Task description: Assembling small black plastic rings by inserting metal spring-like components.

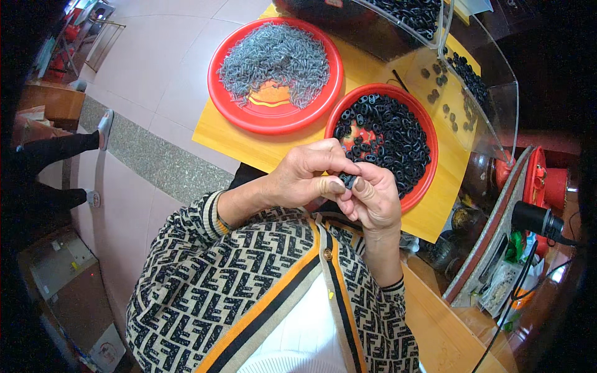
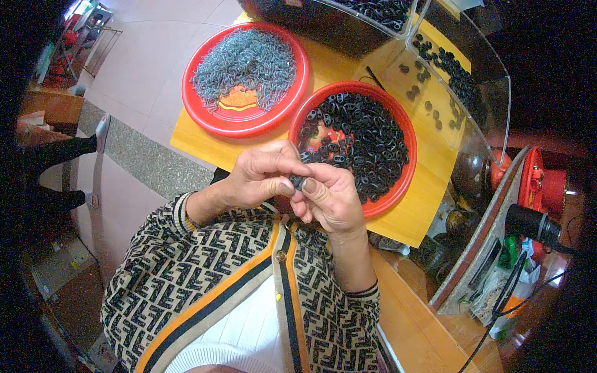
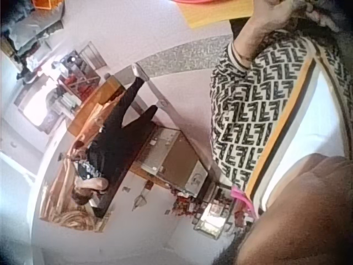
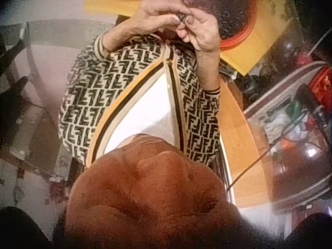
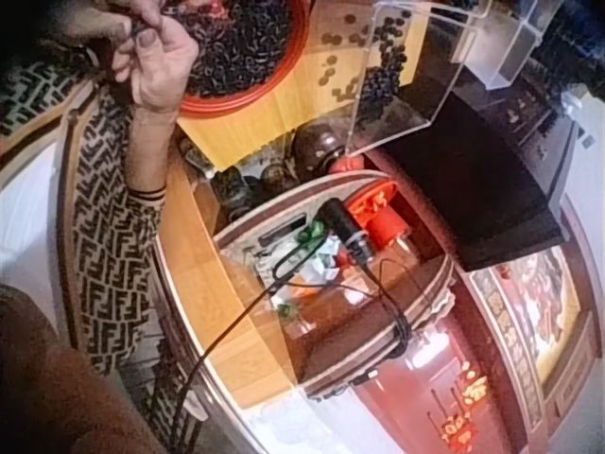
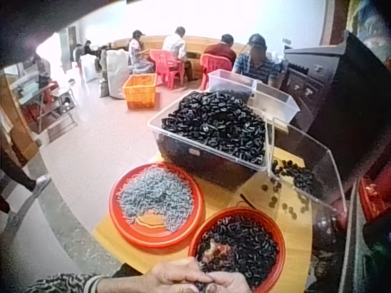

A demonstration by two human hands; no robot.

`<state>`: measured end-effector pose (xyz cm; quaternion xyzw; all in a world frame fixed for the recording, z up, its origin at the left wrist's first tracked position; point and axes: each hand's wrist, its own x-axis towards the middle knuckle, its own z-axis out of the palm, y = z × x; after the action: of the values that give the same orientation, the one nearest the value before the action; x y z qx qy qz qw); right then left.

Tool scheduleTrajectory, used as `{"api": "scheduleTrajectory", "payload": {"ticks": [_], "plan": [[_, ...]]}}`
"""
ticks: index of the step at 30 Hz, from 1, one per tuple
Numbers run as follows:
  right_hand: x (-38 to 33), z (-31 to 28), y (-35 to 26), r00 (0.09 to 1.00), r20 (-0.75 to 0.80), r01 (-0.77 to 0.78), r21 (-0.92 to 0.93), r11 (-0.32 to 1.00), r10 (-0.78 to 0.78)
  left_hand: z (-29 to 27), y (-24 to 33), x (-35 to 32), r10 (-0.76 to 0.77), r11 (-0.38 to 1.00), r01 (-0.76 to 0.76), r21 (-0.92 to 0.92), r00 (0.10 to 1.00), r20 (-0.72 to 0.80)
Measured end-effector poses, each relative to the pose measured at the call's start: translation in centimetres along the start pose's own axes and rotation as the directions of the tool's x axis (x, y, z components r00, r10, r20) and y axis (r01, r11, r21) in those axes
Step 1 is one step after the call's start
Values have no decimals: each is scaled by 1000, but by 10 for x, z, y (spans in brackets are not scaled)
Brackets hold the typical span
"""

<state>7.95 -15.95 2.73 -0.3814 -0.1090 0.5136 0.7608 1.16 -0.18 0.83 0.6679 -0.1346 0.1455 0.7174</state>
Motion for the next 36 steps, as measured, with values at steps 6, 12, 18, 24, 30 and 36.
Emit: {"api": "scheduleTrajectory", "payload": {"ticks": [6,12,18,24,30,36], "plan": [[0,4,4,998,-31,50,-30,998,-51,5,-9,-6,35,998,-36,-60,999,-32],[4,2,4,998,-28,58,-82,995,-61,8,-7,-7,-4,994,-3,-110,998,-67],[5,0,-8,999,-19,-41,-101,994,39,3,-11,-7,10,998,-14,-61,998,-57],[5,4,-14,983,-184,-71,-336,939,8,6,-7,-7,-90,994,83,-72,991,-101],[14,-2,-115,779,-233,373,-575,729,-582,-5,-4,-18,-233,971,214,-109,951,-205],[32,-13,-163,689,-318,248,-741,624,-651,-26,-10,-35,-229,973,214,-83,927,-296]]}}
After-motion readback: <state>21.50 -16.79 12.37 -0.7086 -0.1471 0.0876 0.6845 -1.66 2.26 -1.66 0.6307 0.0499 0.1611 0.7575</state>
